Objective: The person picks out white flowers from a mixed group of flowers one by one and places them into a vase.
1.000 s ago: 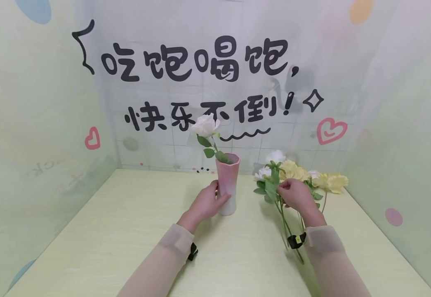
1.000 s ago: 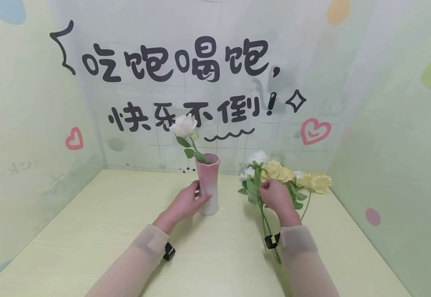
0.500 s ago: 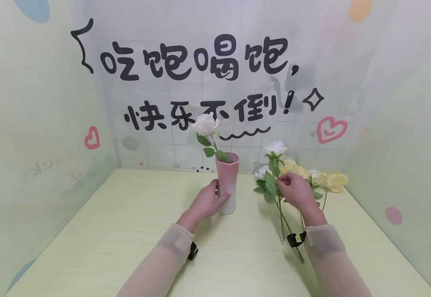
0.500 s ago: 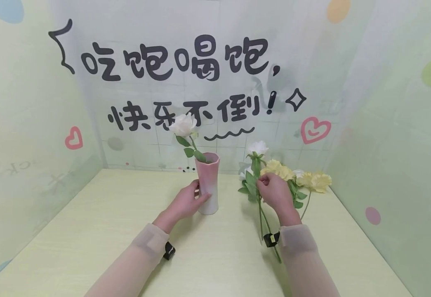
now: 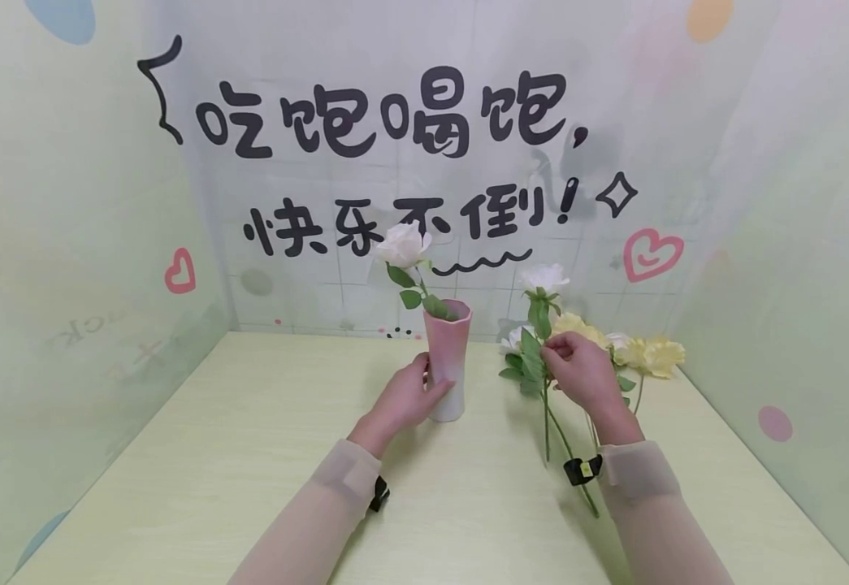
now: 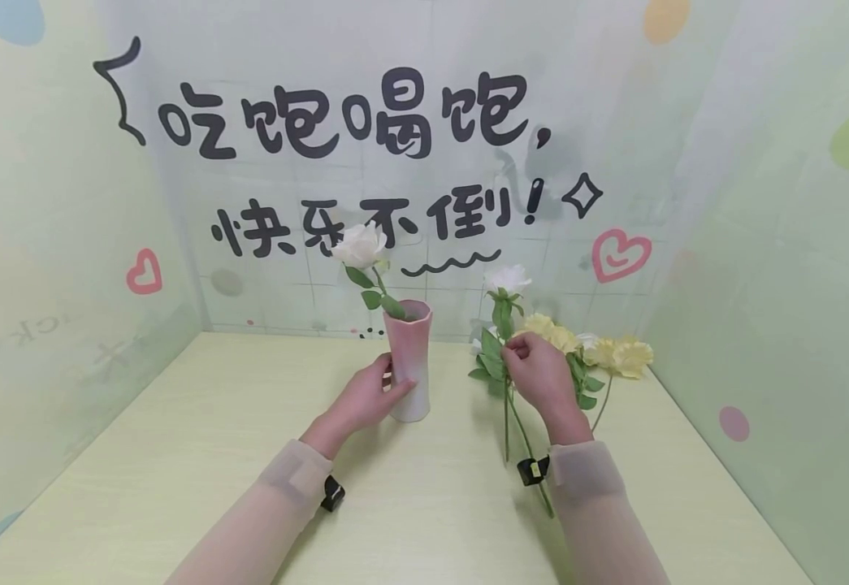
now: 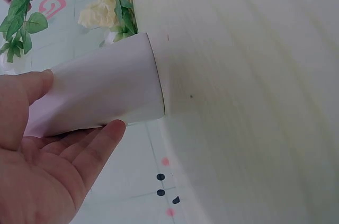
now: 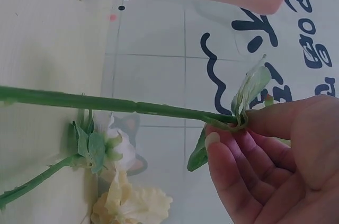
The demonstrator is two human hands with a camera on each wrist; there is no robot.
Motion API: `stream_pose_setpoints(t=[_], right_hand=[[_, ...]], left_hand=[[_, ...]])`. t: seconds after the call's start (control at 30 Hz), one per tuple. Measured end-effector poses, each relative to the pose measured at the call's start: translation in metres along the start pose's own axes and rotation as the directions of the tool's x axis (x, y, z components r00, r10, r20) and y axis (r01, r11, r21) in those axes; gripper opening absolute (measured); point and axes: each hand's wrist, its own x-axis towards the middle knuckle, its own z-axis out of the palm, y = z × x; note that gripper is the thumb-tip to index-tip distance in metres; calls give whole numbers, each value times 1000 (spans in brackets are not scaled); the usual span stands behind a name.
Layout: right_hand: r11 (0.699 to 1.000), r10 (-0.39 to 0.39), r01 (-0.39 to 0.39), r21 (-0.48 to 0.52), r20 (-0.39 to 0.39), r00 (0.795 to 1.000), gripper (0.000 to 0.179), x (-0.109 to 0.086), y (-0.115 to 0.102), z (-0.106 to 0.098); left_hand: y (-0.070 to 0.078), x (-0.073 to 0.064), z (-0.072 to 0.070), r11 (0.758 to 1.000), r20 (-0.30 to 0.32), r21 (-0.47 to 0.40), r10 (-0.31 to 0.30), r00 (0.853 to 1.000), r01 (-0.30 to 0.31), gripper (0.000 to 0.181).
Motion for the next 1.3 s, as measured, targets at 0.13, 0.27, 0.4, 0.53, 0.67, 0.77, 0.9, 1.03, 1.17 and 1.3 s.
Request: stream_pose_setpoints(t=[0.13, 0.27, 0.4, 0.53, 0.67, 0.77, 0.9, 1.03, 1.17, 1.3], right_hand=[[1000, -10, 10, 4, 0, 1000, 31, 0, -1, 0], [1000, -24, 24, 9, -2, 1000, 30, -1, -3, 1], [999, -31, 31, 12, -4, 1000, 29, -2, -5, 1], [999, -36, 37, 4, -5, 999, 30, -3, -7, 0], [999, -55, 55, -3, -12, 998, 29, -3, -9, -1], [998, -70, 70, -4, -21, 997, 27, -3, -10, -1], [996, -87, 87, 0, -33, 996, 26, -4, -12, -2], [995, -99, 100, 5, -42, 994, 26, -6, -15, -3], [994, -105, 106, 4, -50, 993, 26, -6, -17, -3], [994, -111, 112, 6, -60, 992, 27, -6, -18, -3]], left_hand=[[1, -1, 0, 1000, -2, 1, -2, 1000, 2, 65], [1, -1, -1, 1000, -3, 0, -2, 1000, 2, 65], [1, -1, -1, 1000, -3, -2, -2, 1000, 2, 64], [1, -2, -1, 1000, -4, 1, 0, 1000, 0, 64], [1, -2, -1, 1000, -5, 2, 2, 1000, -2, 64], [1, -1, 0, 1000, -6, 2, 4, 1000, -4, 64], [0, 0, 0, 1000, -5, 6, 8, 1000, -8, 64], [0, -1, 0, 1000, -8, 5, 18, 1000, -18, 64], [1, -2, -1, 1000, -8, 2, 19, 1000, -19, 65], [1, -1, -1, 1000, -7, 2, 13, 1000, -13, 65]])
